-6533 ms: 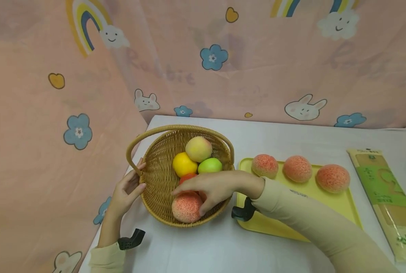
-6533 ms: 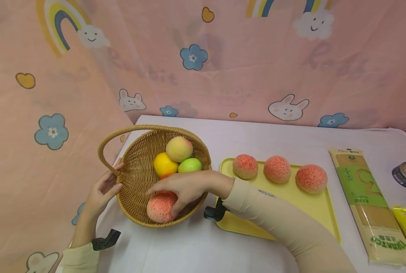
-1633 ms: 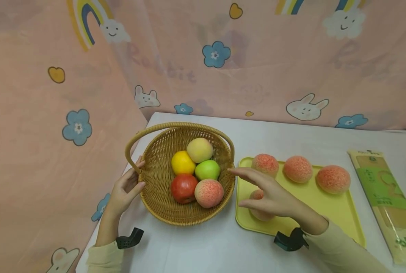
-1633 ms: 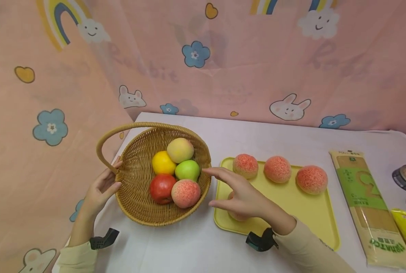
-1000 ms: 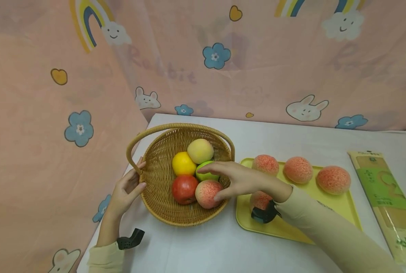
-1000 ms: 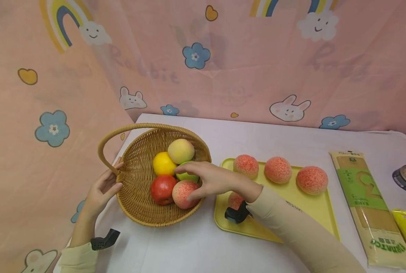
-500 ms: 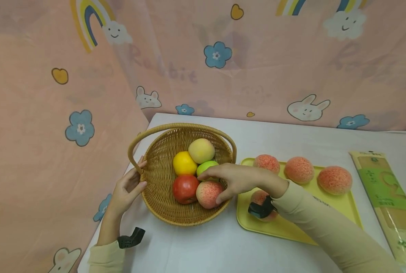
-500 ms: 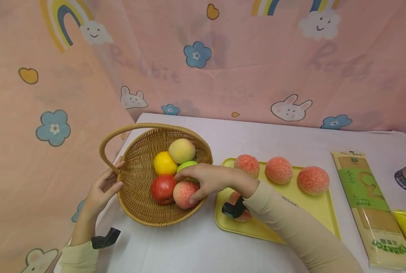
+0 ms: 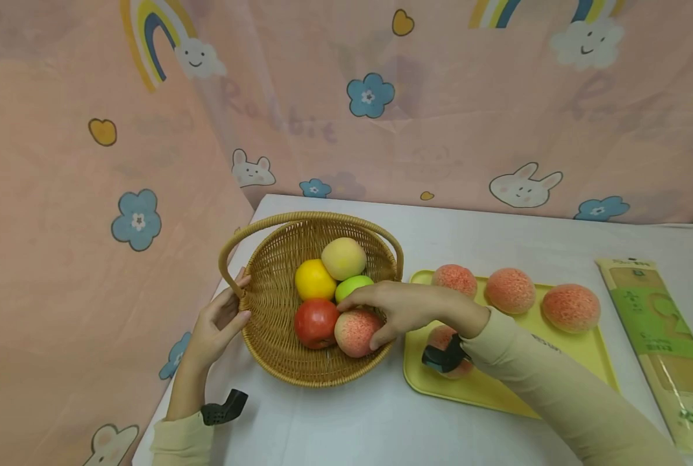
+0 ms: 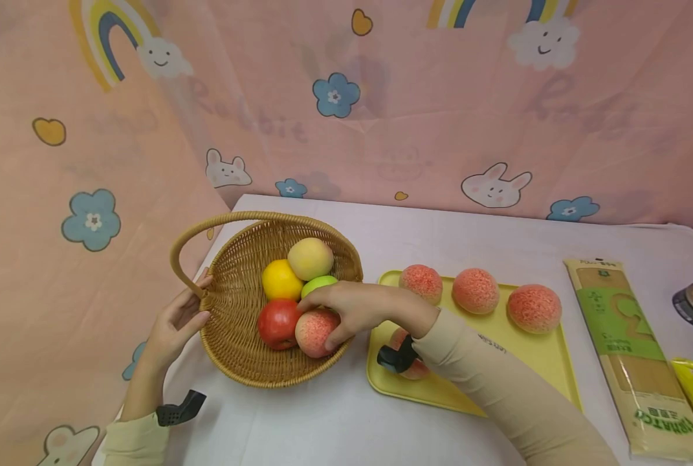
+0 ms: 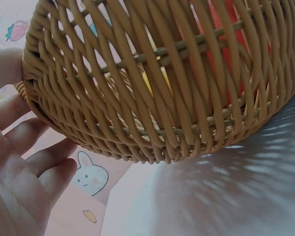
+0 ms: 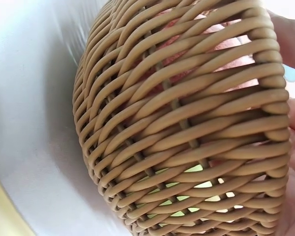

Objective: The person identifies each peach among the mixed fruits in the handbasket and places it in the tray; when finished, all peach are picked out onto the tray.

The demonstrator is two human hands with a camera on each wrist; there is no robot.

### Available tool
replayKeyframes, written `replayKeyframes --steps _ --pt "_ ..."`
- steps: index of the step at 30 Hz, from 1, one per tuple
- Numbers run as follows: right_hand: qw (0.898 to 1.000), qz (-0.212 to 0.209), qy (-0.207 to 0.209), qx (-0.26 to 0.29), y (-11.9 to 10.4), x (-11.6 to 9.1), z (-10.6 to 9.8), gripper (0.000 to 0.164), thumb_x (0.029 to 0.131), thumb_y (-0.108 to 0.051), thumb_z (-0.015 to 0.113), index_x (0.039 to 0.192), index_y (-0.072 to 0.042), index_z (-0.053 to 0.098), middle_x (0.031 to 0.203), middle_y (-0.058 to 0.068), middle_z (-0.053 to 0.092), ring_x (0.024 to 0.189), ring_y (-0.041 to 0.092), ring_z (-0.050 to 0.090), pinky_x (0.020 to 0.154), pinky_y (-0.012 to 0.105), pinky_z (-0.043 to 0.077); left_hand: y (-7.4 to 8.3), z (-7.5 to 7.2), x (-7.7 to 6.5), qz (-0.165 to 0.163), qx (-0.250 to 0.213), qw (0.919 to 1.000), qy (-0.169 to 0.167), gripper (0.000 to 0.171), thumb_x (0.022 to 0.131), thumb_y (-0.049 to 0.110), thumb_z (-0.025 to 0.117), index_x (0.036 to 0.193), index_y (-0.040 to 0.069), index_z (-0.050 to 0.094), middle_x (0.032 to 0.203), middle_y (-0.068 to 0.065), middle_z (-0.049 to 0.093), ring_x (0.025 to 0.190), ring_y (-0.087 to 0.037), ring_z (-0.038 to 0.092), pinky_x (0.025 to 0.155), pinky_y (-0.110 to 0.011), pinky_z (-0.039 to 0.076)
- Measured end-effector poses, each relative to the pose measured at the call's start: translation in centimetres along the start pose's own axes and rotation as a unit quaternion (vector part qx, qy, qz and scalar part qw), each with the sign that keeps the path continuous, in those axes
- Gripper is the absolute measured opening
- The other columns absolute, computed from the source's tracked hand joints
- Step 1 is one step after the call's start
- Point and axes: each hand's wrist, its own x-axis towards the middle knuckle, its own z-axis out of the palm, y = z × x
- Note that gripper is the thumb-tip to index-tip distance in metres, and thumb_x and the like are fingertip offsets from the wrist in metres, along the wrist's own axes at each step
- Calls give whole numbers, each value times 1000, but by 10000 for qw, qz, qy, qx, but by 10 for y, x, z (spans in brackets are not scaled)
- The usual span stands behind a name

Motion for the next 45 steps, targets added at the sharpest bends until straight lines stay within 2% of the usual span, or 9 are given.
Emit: replayKeyframes --steps 3,11,20,30,35,45 --pt "9999 18 -150 -61 0 2 0 64 79 -16 75 137 -11 48 137 -2 52 122 15 49 106 37 39 0 0 0 145 -28 9999 23 54 86 -17 49 139 -9 38 153 -27 21 139 -16 34 107 -17 34" --pt "9985 206 -494 -126 -4 5 -1 67 77 -10 76 138 -16 49 138 -6 51 124 12 46 108 36 38 1 1 0 162 -19 9999 2 55 87 -17 48 140 -10 37 153 -29 19 139 -14 34 108 -16 33" --pt "9981 122 -603 -103 -2 8 0 68 76 -6 76 138 -18 50 142 -6 48 130 13 43 110 36 36 2 1 1 146 -18 9999 -7 55 86 -17 48 140 -9 38 154 -26 20 139 -12 33 107 -17 34" --pt "9935 2 -1131 109 4 15 -2 74 78 -3 74 142 -22 44 145 -11 43 129 9 41 109 32 36 3 2 1 181 -99 9998 -22 54 86 -18 48 139 -11 38 153 -27 20 139 -11 33 108 -17 33" --pt "9938 -76 -1108 14 2 15 -1 74 77 1 72 143 -20 44 146 -6 43 134 12 38 112 34 34 2 2 0 220 -115 9997 -20 54 86 -18 48 138 -12 37 153 -28 20 139 -10 34 107 -17 34" --pt "9957 -197 -834 -343 -1 15 2 74 74 6 72 139 -19 49 142 -5 49 131 14 43 110 36 36 3 2 1 173 -25 9998 -1 55 86 -17 48 140 -9 38 153 -27 20 140 -15 34 108 -17 33"
